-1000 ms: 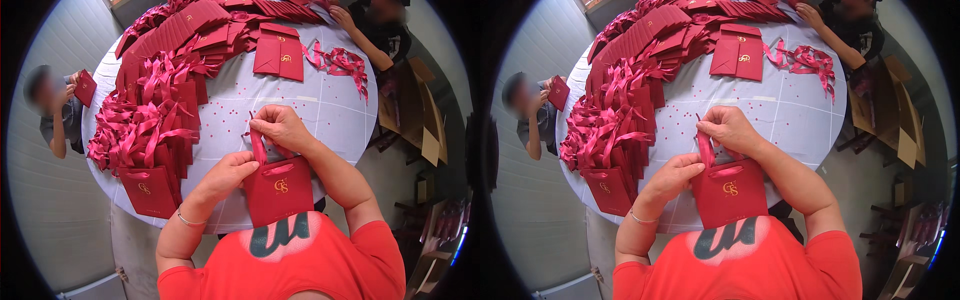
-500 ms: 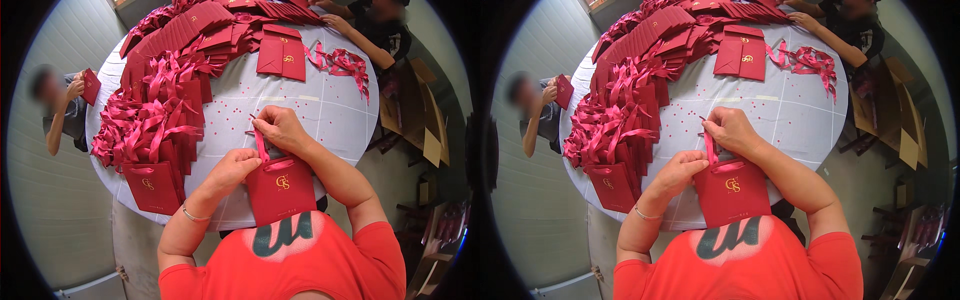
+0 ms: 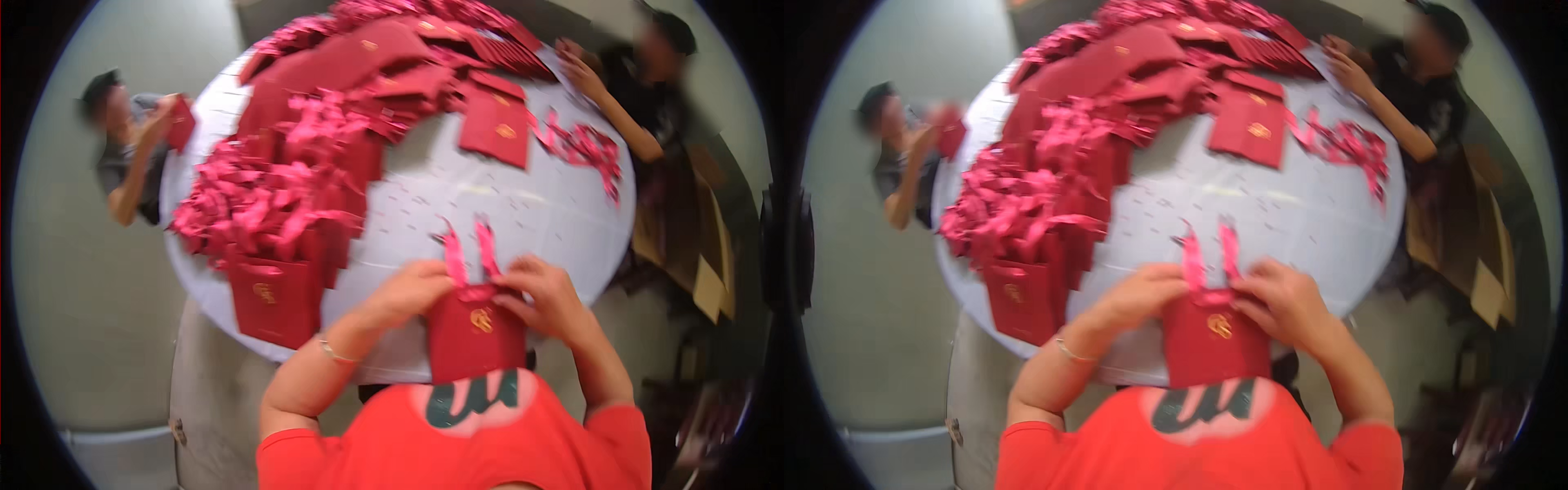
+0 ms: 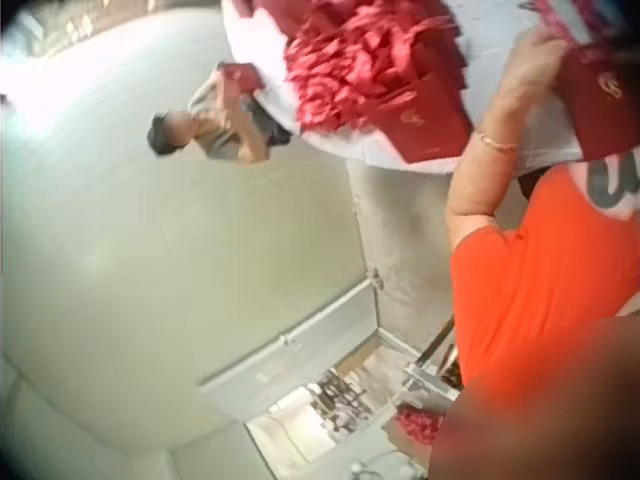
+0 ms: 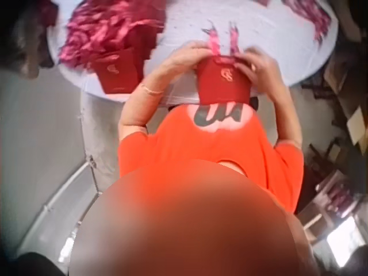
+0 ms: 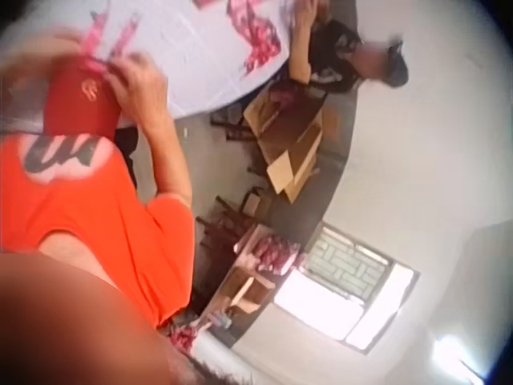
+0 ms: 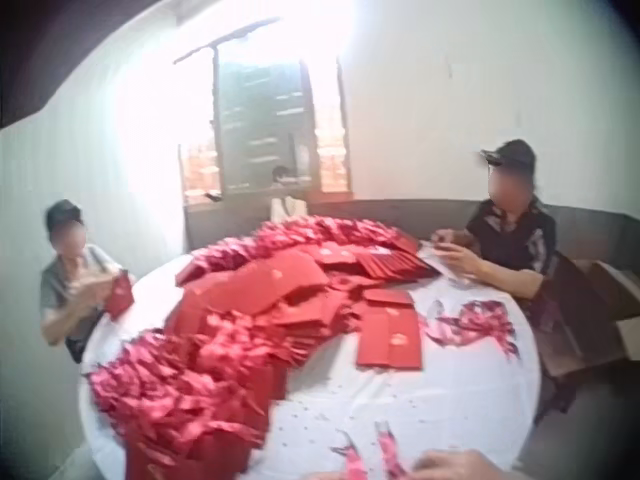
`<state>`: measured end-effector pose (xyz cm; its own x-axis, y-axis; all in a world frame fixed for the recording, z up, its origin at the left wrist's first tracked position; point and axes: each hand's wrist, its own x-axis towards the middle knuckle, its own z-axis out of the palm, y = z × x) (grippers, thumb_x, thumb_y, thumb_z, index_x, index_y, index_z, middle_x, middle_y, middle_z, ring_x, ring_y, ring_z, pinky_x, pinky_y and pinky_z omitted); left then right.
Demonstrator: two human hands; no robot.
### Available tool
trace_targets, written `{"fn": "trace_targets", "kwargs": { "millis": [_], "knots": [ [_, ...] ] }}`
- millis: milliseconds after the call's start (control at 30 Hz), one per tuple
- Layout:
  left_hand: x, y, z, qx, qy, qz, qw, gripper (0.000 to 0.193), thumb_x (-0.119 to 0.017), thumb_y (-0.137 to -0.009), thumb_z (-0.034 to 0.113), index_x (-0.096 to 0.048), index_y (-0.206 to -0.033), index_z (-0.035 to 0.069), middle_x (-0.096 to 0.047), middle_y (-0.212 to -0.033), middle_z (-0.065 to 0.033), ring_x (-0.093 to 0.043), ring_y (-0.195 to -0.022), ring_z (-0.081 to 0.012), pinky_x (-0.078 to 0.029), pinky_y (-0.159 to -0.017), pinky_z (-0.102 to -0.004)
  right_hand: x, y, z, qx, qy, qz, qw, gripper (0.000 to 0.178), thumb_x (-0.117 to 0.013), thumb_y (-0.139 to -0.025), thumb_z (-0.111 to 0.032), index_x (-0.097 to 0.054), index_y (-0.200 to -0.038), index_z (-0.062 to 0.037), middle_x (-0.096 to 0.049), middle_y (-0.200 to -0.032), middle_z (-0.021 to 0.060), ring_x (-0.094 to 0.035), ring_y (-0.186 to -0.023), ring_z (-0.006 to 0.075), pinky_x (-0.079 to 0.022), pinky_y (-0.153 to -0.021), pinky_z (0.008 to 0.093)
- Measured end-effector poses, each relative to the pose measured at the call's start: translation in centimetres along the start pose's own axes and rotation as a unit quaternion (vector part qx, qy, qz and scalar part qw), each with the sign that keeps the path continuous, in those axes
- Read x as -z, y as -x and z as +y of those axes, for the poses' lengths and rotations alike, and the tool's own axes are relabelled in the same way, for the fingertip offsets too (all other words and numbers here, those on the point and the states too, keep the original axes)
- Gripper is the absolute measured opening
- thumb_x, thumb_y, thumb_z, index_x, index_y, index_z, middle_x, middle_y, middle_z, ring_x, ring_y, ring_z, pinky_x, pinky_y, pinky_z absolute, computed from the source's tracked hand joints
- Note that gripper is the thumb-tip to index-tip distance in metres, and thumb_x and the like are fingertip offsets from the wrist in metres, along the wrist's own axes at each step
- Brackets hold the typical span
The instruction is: The person attaches ribbon handles to paper bags by threading ribbons through the pre-cut slots and folds the bags by hand.
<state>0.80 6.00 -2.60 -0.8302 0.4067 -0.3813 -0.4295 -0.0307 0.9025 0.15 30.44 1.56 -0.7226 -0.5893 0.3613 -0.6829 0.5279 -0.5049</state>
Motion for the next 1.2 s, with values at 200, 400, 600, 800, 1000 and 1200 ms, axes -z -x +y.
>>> {"fn": "trace_targets", "kwargs": {
  "millis": [200, 400, 600, 800, 1000, 1200],
  "knots": [
    [-0.7, -0.1, -0.3, 0.036, 0.025, 0.011, 0.999, 0.018, -0.052, -0.09, 0.016, -0.065, -0.088, 0.003, -0.058, -0.073, -0.001, -0.051, -0.063, -0.0109, -0.04, -0.052, -0.0281, -2.1, 1.6, 0.4, 0.09, 0.085, 0.088, 0.988, 0.018, -0.079, -0.071, -0.005, -0.067, -0.085, -0.0047, -0.063, -0.083, 0.009, -0.063, -0.071, 0.027, -0.052, -0.059, 0.0358],
    [-0.2, 0.1, 0.1, 0.003, -0.03, 0.011, 0.999, 0.017, -0.053, -0.091, 0.017, -0.064, -0.087, 0.003, -0.056, -0.072, 0.0006, -0.048, -0.061, -0.0086, -0.037, -0.051, -0.0275, -2.0, 0.9, 0.7, 0.059, -0.024, 0.066, 0.996, 0.016, -0.076, -0.072, 0.001, -0.064, -0.082, -0.0037, -0.063, -0.082, 0.0096, -0.062, -0.069, 0.0255, -0.05, -0.057, 0.0337],
    [0.4, -0.3, 0.2, -0.051, -0.078, -0.011, 0.996, 0.022, -0.052, -0.094, 0.017, -0.066, -0.096, 0.0, -0.061, -0.083, 0.0018, -0.052, -0.076, -0.006, -0.044, -0.067, -0.0241, -1.5, 0.0, 0.5, -0.02, -0.114, 0.026, 0.993, 0.013, -0.074, -0.075, 0.003, -0.065, -0.083, -0.0006, -0.061, -0.08, 0.0093, -0.06, -0.065, 0.0198, -0.047, -0.054, 0.0295],
    [-0.7, 0.7, -0.2, -0.08, -0.142, 0.022, 0.986, 0.024, -0.05, -0.095, 0.016, -0.065, -0.102, -0.003, -0.065, -0.09, -0.0008, -0.055, -0.085, -0.0083, -0.047, -0.075, -0.0271, -1.5, -3.4, -2.3, -0.07, -0.092, -0.018, 0.993, 0.018, -0.077, -0.08, -0.015, -0.067, -0.08, 0.0009, -0.062, -0.073, 0.0116, -0.059, -0.056, 0.0151, -0.047, -0.053, 0.0287],
    [-0.4, 0.0, 0.1, -0.128, -0.163, -0.001, 0.978, 0.028, -0.049, -0.095, 0.014, -0.064, -0.112, -0.002, -0.068, -0.099, -0.0046, -0.058, -0.096, -0.0091, -0.048, -0.086, -0.0281, -3.1, -5.9, 0.1, -0.231, -0.199, -0.115, 0.946, 0.025, -0.078, -0.082, -0.019, -0.068, -0.077, 0.0035, -0.066, -0.064, 0.007, -0.059, -0.06, 0.0082, -0.047, -0.054, 0.0269],
    [-0.2, 0.7, 0.0, -0.177, -0.117, 0.056, 0.976, 0.023, -0.05, -0.09, 0.013, -0.064, -0.095, -0.004, -0.066, -0.08, -0.01, -0.059, -0.079, -0.0128, -0.05, -0.07, -0.0319, -3.9, -6.6, 0.0, -0.222, -0.27, -0.073, 0.934, 0.02, -0.074, -0.085, -0.016, -0.069, -0.082, 0.0031, -0.067, -0.07, 0.0036, -0.059, -0.067, 0.0058, -0.049, -0.059, 0.0238]
  ]
}}
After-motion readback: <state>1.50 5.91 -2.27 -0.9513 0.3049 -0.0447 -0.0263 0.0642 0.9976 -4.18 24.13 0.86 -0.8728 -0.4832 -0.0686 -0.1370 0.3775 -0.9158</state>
